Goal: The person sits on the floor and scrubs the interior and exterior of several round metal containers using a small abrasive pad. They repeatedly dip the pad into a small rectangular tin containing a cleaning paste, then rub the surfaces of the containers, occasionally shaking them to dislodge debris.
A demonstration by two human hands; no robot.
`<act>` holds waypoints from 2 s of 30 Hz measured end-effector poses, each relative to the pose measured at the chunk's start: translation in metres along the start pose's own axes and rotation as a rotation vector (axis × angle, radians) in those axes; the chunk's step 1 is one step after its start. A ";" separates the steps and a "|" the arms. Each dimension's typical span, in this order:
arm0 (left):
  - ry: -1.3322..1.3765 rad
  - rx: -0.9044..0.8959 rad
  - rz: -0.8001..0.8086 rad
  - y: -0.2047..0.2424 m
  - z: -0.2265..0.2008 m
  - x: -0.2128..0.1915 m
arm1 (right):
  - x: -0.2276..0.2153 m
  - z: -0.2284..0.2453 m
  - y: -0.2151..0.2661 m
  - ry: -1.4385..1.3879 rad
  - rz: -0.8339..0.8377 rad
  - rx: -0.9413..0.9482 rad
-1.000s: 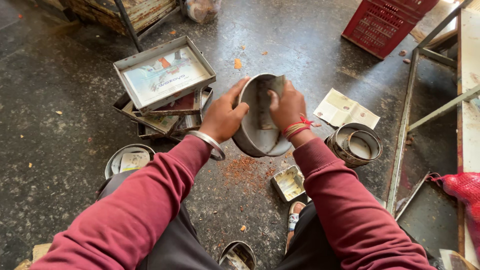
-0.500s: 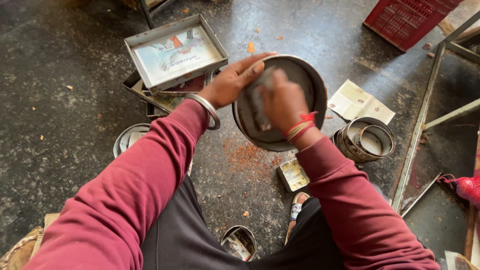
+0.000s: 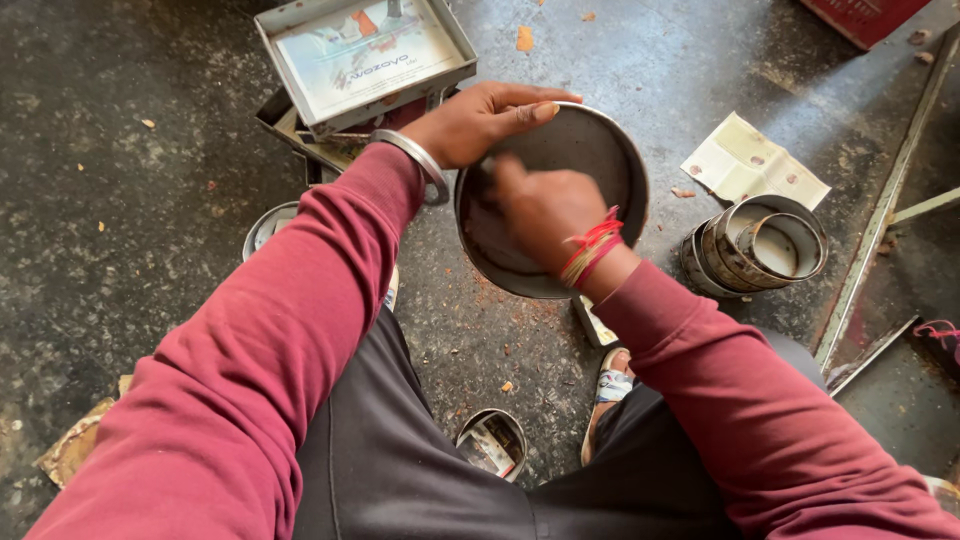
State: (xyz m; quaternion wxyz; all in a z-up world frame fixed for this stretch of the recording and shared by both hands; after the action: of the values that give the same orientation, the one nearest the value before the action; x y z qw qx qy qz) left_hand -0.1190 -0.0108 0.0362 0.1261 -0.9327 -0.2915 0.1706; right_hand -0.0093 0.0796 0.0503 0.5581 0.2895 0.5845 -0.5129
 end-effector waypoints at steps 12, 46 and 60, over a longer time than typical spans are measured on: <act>-0.097 -0.086 0.028 0.010 0.029 -0.010 | 0.016 0.000 -0.006 -0.039 0.039 0.003; -0.114 -0.041 -0.085 0.004 0.024 -0.014 | 0.044 -0.010 -0.001 -0.189 0.235 0.030; -0.166 0.161 -0.329 0.001 -0.003 -0.006 | 0.026 -0.029 -0.014 -0.152 0.173 0.167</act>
State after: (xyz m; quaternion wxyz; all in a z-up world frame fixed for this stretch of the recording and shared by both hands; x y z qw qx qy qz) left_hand -0.1217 -0.0156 0.0396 0.2022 -0.8422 -0.4346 0.2469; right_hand -0.0378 0.0957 0.0251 0.6168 0.3446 0.4687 -0.5301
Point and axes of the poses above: each hand's wrist, its own y-axis away from the middle knuckle, its own x-axis out of the palm, z = x × y, the point moved 5 cm from there along -y, towards the middle knuckle, and after that the axes turned 9 degrees about x, right-handed, at the moved point
